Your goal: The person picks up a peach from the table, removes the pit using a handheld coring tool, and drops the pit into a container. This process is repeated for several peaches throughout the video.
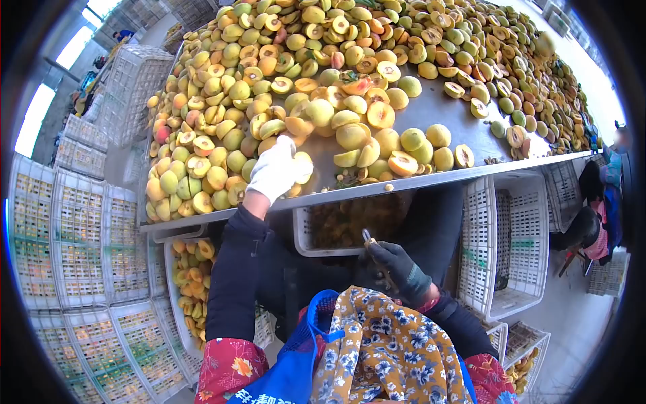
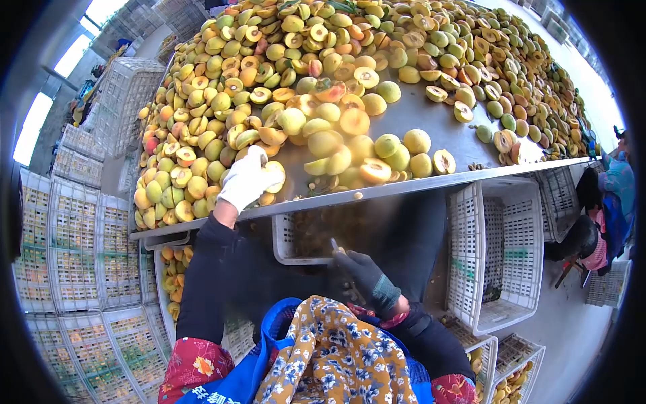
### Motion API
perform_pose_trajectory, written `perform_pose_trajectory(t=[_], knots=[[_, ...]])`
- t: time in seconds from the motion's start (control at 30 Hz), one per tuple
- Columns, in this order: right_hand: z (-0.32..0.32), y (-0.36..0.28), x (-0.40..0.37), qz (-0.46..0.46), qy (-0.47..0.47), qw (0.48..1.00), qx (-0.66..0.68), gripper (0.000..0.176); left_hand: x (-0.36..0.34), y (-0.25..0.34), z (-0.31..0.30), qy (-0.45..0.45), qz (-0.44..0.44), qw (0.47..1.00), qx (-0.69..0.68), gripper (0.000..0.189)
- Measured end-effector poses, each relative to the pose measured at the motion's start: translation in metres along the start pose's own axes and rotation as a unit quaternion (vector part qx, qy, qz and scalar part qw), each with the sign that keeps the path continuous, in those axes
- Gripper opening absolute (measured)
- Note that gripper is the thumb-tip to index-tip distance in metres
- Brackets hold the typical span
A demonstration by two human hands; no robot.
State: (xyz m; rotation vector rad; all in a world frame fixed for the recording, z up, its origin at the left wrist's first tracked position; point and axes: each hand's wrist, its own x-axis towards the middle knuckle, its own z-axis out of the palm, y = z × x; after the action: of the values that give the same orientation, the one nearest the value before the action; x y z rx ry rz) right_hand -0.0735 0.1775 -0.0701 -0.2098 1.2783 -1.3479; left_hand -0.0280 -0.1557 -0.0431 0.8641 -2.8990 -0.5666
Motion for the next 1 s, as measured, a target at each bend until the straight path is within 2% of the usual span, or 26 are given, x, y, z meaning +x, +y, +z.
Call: perform_pose_trajectory(t=[0.03,0.07,0.1,0.17,0.2,0.23,0.27,0.33,0.37,0.4,0.47,0.5,0.53,0.57,0.63,0.7,0.73,0.83,1.0], knots=[[-0.005,0.01,0.008,-0.107,-0.025,0.984,-0.137,0.024,-0.009,-0.009,-0.005,-0.016,-0.063,0.994,-0.091,0.057],[-0.002,0.008,0.01,-0.206,-0.033,0.946,-0.248,0.023,-0.022,-0.019,0.005,0.027,-0.047,0.973,-0.225,0.055],[0.001,0.005,0.014,-0.305,-0.017,0.886,-0.348,0.022,-0.036,-0.024,0.017,0.068,-0.022,0.926,-0.371,0.054],[0.024,-0.024,0.009,-0.466,0.048,0.739,-0.484,0.022,-0.061,-0.005,0.001,0.002,-0.086,0.865,-0.494,0.048],[0.031,-0.025,0.008,-0.386,0.069,0.817,-0.423,0.022,-0.073,0.008,-0.005,-0.006,-0.108,0.818,-0.566,0.043],[0.038,-0.029,0.007,-0.379,0.08,0.81,-0.44,0.02,-0.085,0.019,-0.006,-0.014,-0.129,0.763,-0.634,0.039],[0.046,-0.034,0.005,-0.372,0.091,0.803,-0.456,0.018,-0.097,0.025,-0.001,-0.015,-0.116,0.734,-0.669,0.033],[0.059,-0.044,-0.001,-0.343,0.116,0.786,-0.501,0.018,-0.119,0.0,0.045,0.066,-0.021,0.892,-0.446,0.038],[0.064,-0.047,-0.005,-0.336,0.121,0.785,-0.506,0.019,-0.131,0.01,0.046,0.119,0.034,0.939,-0.321,0.039],[0.069,-0.048,-0.009,-0.326,0.127,0.786,-0.51,0.019,-0.139,0.02,0.048,0.172,0.078,0.957,-0.219,0.042],[0.071,-0.043,-0.014,-0.306,0.141,0.781,-0.525,0.02,-0.148,0.035,0.052,0.179,0.064,0.955,-0.23,0.051],[0.071,-0.04,-0.016,-0.296,0.15,0.777,-0.535,0.021,-0.153,0.046,0.047,0.096,-0.007,0.925,-0.367,0.048],[0.07,-0.036,-0.019,-0.285,0.158,0.772,-0.546,0.022,-0.157,0.056,0.042,0.034,-0.098,0.867,-0.487,0.046],[0.071,-0.033,-0.021,-0.291,0.16,0.77,-0.546,0.022,-0.157,0.074,0.021,0.027,-0.113,0.855,-0.505,0.041],[0.072,-0.03,-0.024,-0.307,0.163,0.763,-0.545,0.022,-0.159,0.084,0.012,0.035,-0.097,0.857,-0.505,0.035],[0.07,-0.024,-0.021,-0.292,0.144,0.769,-0.55,0.025,-0.162,0.085,0.012,0.062,-0.035,0.881,-0.468,0.035],[0.069,-0.021,-0.019,-0.286,0.135,0.771,-0.552,0.027,-0.164,0.08,0.02,0.05,-0.028,0.856,-0.514,0.038],[0.07,-0.014,-0.016,-0.264,0.124,0.775,-0.56,0.028,-0.168,0.075,0.028,0.047,-0.046,0.834,-0.548,0.035],[0.071,-0.008,-0.012,-0.249,0.119,0.747,-0.604,0.028,-0.172,0.074,0.034,0.101,-0.029,0.858,-0.503,0.03]])
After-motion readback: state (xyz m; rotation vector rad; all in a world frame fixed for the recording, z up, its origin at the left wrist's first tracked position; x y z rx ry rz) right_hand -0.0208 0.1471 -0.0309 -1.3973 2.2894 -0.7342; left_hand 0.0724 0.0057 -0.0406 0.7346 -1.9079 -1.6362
